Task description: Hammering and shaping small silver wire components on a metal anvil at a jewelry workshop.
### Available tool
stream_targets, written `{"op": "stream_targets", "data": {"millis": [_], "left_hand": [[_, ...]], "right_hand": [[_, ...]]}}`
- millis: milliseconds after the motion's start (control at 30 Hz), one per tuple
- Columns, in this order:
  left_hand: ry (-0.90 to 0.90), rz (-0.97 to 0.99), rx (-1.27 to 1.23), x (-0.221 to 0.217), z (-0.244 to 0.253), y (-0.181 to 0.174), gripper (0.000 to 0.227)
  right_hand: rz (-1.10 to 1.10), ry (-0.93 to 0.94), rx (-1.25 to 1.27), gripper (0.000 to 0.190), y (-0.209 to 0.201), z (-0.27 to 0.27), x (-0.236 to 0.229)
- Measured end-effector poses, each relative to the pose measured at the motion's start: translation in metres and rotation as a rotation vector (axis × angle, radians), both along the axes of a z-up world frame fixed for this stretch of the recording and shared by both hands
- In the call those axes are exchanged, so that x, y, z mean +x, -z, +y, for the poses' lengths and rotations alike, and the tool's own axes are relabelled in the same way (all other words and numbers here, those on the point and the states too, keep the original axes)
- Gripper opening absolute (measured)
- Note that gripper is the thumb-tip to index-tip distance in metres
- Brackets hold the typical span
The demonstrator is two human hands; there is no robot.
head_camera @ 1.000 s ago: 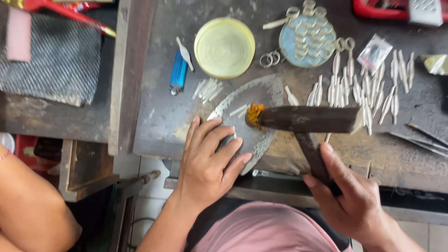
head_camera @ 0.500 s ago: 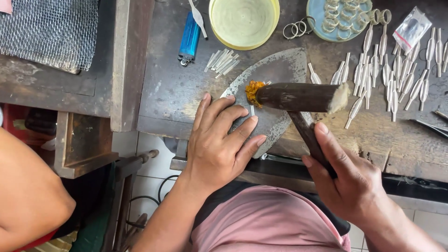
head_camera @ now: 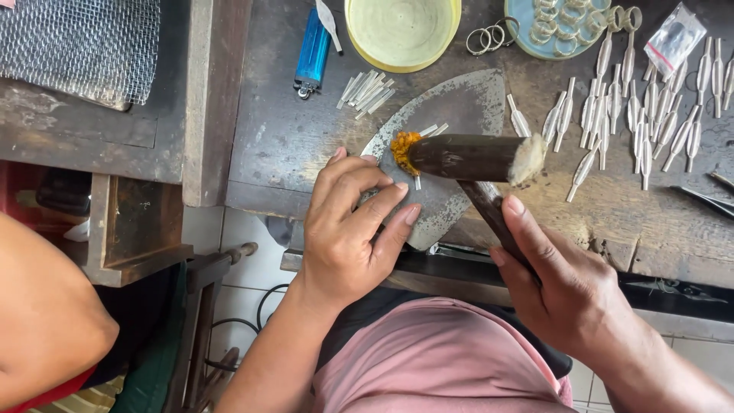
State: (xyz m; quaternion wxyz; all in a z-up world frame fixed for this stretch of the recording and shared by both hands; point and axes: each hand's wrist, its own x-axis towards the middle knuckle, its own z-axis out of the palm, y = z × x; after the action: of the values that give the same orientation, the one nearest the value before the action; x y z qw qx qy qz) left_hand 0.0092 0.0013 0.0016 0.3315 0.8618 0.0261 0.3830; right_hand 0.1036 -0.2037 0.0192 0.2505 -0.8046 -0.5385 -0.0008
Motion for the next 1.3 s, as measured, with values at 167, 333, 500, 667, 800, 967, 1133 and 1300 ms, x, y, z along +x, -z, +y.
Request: {"op": "stream_targets", "data": {"millis": [167, 333, 500, 667, 800, 967, 1133, 1300], "left_hand": [[-0.039, -0.003, -0.046, -0.001, 0.0, -0.002, 0.015], [-0.048, -0.006, -0.053, 0.0, -0.001, -0.003, 0.013], [-0.076, -0.001, -0.079, -0.003, -0.002, -0.002, 0.01], [-0.07, -0.004, -0.092, 0.0, -0.001, -0.006, 0.011], [-0.095, 0.009, -0.063, 0.0, -0.001, -0.005, 0.014], [-0.059, 0.2, 0.152, -0.001, -0.002, 0.001, 0.027], [0.016, 0.241, 0.223, -0.001, -0.003, -0.004, 0.031], [0.191, 0.23, 0.29, -0.01, -0.003, -0.006, 0.026]], "right_hand": [[-0.021, -0.022, -0.005, 0.052, 0.003, -0.009, -0.004], [-0.011, -0.014, -0.006, 0.054, 0.01, -0.011, -0.004], [-0.022, 0.023, -0.006, 0.048, 0.007, -0.014, -0.007], [0.004, -0.072, 0.022, 0.053, 0.006, -0.013, -0.005], [-0.009, 0.033, 0.021, 0.048, 0.012, -0.02, -0.004], [0.003, 0.186, 0.138, 0.056, 0.022, -0.032, -0.005], [0.053, 0.192, 0.172, 0.056, 0.024, -0.035, -0.003], [0.087, 0.224, 0.158, 0.056, 0.019, -0.035, -0.004]]}}
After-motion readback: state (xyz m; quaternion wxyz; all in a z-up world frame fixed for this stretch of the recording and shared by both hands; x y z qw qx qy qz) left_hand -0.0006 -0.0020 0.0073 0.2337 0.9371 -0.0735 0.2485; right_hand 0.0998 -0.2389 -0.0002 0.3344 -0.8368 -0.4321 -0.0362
